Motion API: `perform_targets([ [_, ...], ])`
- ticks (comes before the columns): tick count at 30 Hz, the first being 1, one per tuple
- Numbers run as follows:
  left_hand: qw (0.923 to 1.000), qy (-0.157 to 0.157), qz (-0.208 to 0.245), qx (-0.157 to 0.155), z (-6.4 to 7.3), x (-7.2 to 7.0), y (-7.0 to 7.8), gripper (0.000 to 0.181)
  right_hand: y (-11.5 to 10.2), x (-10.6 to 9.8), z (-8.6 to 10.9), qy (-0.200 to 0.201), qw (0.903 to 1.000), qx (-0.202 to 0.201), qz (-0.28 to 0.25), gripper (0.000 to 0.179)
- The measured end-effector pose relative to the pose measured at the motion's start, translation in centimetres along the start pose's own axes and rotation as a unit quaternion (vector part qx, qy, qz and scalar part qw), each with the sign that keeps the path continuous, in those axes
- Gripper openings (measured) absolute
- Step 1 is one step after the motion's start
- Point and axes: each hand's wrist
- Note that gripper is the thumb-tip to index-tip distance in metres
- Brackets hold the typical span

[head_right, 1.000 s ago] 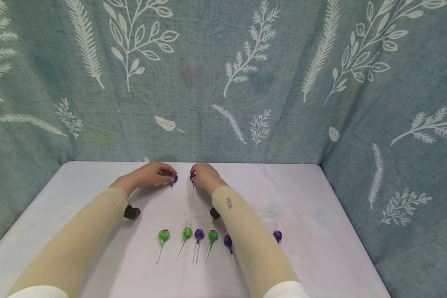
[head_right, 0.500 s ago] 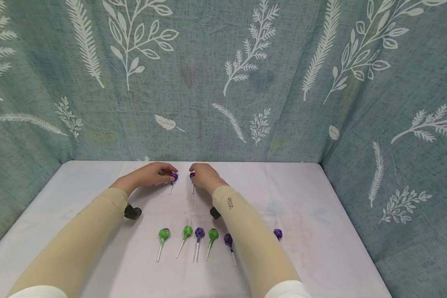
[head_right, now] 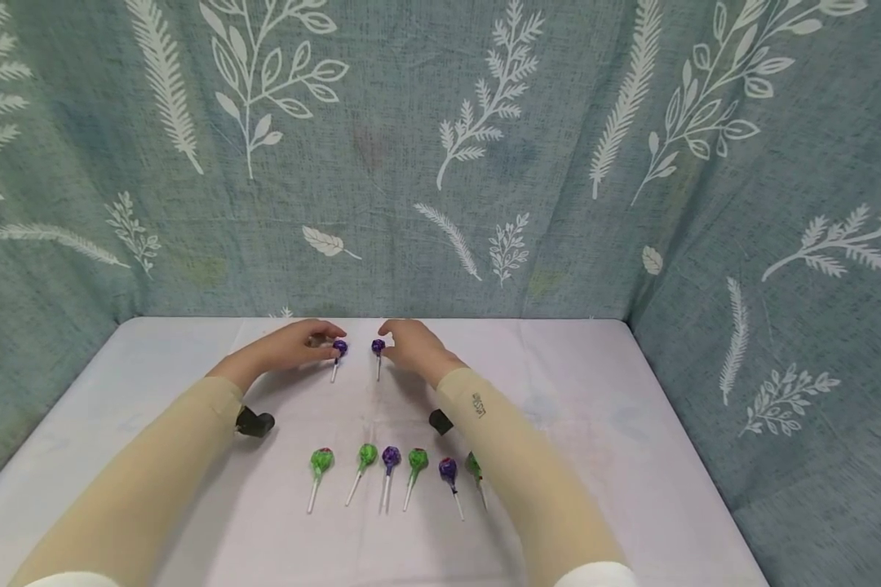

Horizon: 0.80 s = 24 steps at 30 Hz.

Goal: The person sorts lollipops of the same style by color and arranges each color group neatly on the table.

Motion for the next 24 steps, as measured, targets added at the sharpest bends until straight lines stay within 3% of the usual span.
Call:
perform_targets([
  [10, 0.9992, 0.038, 0.013, 0.005, 1.8, -0.1, 0.1, 0.047, 1.0, -0.3, 2.6, 0.015, 0.9974, -0.061, -0.035, 0.038],
  [16, 0.9971, 0.053, 0.022, 0.051, 3.1, 0.5, 1.5, 0.046, 1.6, -0.4, 5.2, 0.020, 0.9921, -0.109, -0.058, 0.037],
  [20, 0.9953, 0.065, 0.019, 0.070, 4.4, 1.3, 2.8, 0.042, 2.0, -0.3, 7.4, 0.025, 0.9898, -0.122, -0.068, 0.038],
  [24, 0.9949, 0.055, 0.021, 0.081, 5.9, 2.2, 4.4, 0.043, 2.7, -0.2, 9.7, 0.031, 0.9880, -0.123, -0.088, 0.040],
])
Point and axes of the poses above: each hand's wrist, its own z-axis away from the middle knuckle, its own x-axis out of the palm, y = z × x, and after that the axes turned 4 degrees about -y, right-handed
